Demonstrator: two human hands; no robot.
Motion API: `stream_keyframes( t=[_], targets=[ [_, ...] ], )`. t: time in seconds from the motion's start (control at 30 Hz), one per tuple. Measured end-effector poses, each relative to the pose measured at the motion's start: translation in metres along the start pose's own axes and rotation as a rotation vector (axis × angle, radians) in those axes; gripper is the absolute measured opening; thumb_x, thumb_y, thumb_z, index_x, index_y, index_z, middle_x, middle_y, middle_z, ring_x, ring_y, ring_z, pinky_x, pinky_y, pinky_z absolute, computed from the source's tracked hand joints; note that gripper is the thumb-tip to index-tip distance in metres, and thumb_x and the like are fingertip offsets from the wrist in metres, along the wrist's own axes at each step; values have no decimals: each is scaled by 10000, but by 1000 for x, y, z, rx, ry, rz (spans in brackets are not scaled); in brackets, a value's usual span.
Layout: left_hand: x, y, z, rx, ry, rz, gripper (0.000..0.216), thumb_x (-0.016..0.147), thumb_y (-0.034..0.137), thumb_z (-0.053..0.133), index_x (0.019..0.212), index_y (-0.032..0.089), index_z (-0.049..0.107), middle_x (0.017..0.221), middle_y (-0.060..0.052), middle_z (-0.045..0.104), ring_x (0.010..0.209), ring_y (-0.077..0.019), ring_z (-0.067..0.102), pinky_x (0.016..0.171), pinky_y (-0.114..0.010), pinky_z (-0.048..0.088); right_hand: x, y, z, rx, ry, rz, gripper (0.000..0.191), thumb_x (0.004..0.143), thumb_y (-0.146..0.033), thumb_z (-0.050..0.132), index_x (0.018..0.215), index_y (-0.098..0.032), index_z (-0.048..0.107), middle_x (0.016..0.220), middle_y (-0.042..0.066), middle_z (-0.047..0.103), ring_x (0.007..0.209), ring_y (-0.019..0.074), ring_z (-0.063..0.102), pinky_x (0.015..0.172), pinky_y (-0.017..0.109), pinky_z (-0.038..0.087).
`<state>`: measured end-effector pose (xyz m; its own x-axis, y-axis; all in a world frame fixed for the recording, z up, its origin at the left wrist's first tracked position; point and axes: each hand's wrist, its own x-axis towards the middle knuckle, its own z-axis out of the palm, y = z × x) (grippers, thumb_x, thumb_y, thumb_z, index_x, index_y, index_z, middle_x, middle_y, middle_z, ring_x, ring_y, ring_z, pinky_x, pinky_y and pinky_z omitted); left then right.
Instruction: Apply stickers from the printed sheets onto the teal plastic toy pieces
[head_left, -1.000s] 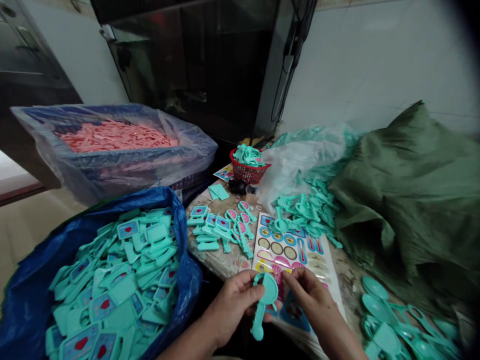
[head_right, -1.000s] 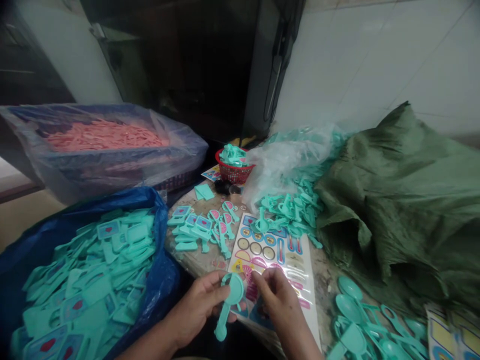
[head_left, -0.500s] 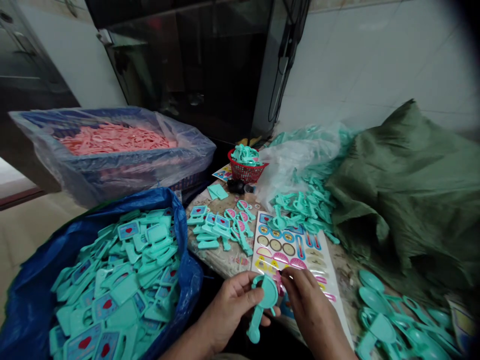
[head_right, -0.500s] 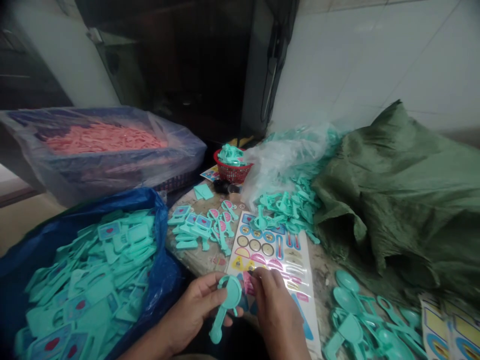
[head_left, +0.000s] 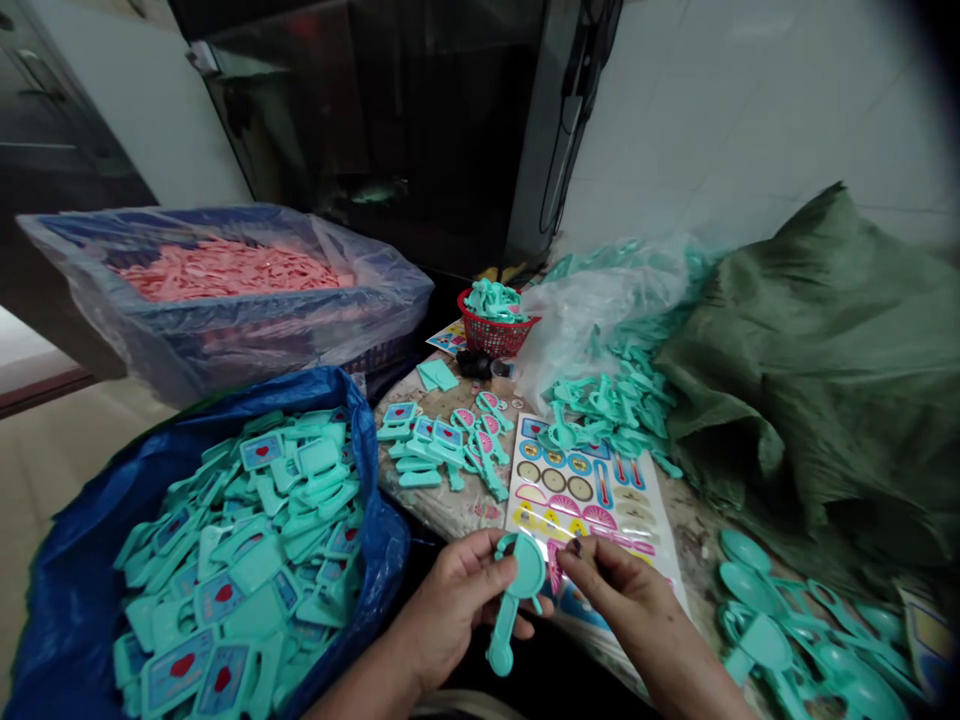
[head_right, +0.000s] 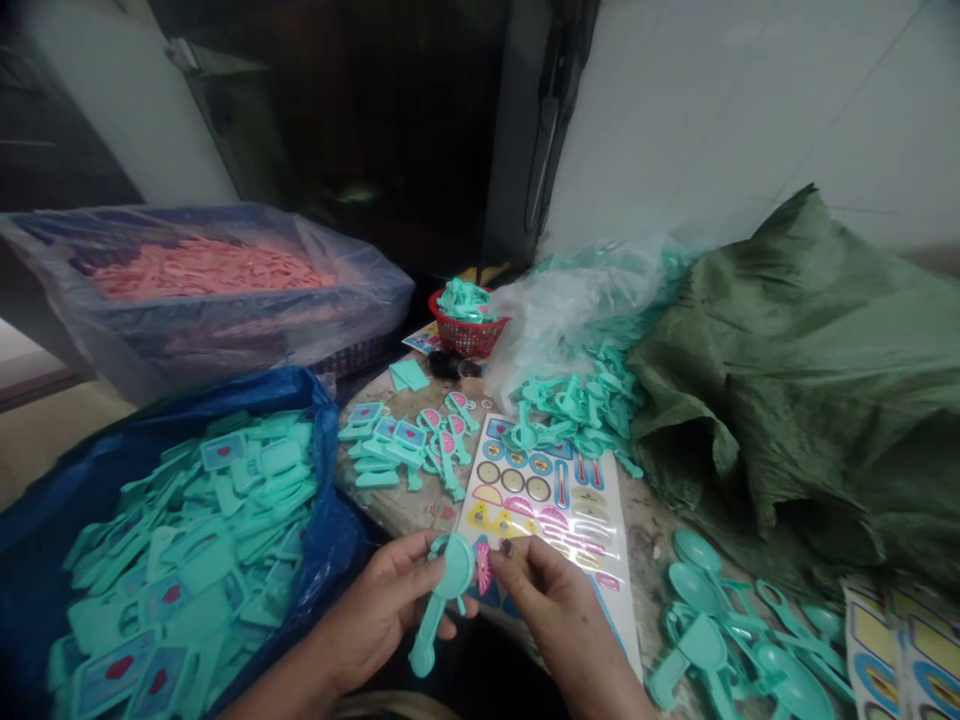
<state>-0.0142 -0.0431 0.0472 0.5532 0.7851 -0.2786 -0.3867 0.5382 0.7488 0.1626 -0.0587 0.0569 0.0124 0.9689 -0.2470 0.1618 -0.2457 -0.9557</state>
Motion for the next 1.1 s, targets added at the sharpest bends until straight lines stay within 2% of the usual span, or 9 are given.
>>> stream_keyframes(
  t=[0.13, 0.23, 0.4, 0.53, 0.67, 0.9, 1.1],
  targets=[
    [-1, 2, 1, 12, 2, -11, 281, 829, 283, 548, 1043, 105, 584, 929, -115, 669, 742, -165, 662, 558, -187, 503, -2, -3, -1, 59, -64, 19, 333, 752, -493, 602, 660, -186, 517, 644, -34, 502, 636, 123, 433, 623, 251, 363],
    [-1, 4, 0, 14, 39, -21, 289, 825, 290, 556, 1044, 104, 580, 943, -123, 669, 772, -186, 665, 594, -218, 515, -4, -5, -3, 103, -28, 41, 297, 760, -482, 603, 725, -189, 576, 705, -20, 548, 690, 136, 474, 661, 248, 386],
    [-2, 1, 2, -9, 121, 12, 289, 823, 283, 569, 1063, 123, 567, 998, -122, 656, 906, -222, 639, 773, -348, 520, -9, -4, 2, 235, 28, 124, 267, 788, -472, 586, 872, -219, 596, 846, -13, 592, 795, 141, 504, 719, 231, 395],
    [-2, -4, 4, -4, 92, 50, 294, 841, 273, 546, 1105, 142, 542, 1055, -122, 639, 937, -217, 626, 843, -379, 485, -10, -3, 15, 190, -17, 44, 288, 774, -485, 593, 765, -202, 540, 735, -32, 526, 721, 127, 461, 680, 226, 388],
    [-1, -6, 5, 32, 91, 64, 271, 848, 275, 536, 1091, 155, 537, 1065, -112, 634, 947, -212, 620, 834, -355, 479, -7, 0, 23, 110, 14, -15, 347, 769, -507, 580, 654, -200, 463, 629, -57, 424, 607, 106, 385, 577, 218, 355],
    [-3, -6, 6, 60, 90, 59, 233, 841, 273, 541, 1044, 160, 549, 1030, -88, 635, 921, -196, 621, 814, -330, 481, -2, 6, 26, 30, 3, -69, 355, 795, -501, 540, 627, -206, 438, 607, -48, 433, 590, 117, 401, 573, 242, 355],
    [-3, -6, 5, 60, 89, 39, 239, 839, 284, 543, 1034, 148, 556, 1007, -84, 630, 912, -193, 610, 840, -361, 486, -1, 6, 24, -17, 7, -79, 353, 804, -482, 532, 617, -209, 408, 604, -48, 409, 585, 116, 374, 563, 253, 338]
  ],
)
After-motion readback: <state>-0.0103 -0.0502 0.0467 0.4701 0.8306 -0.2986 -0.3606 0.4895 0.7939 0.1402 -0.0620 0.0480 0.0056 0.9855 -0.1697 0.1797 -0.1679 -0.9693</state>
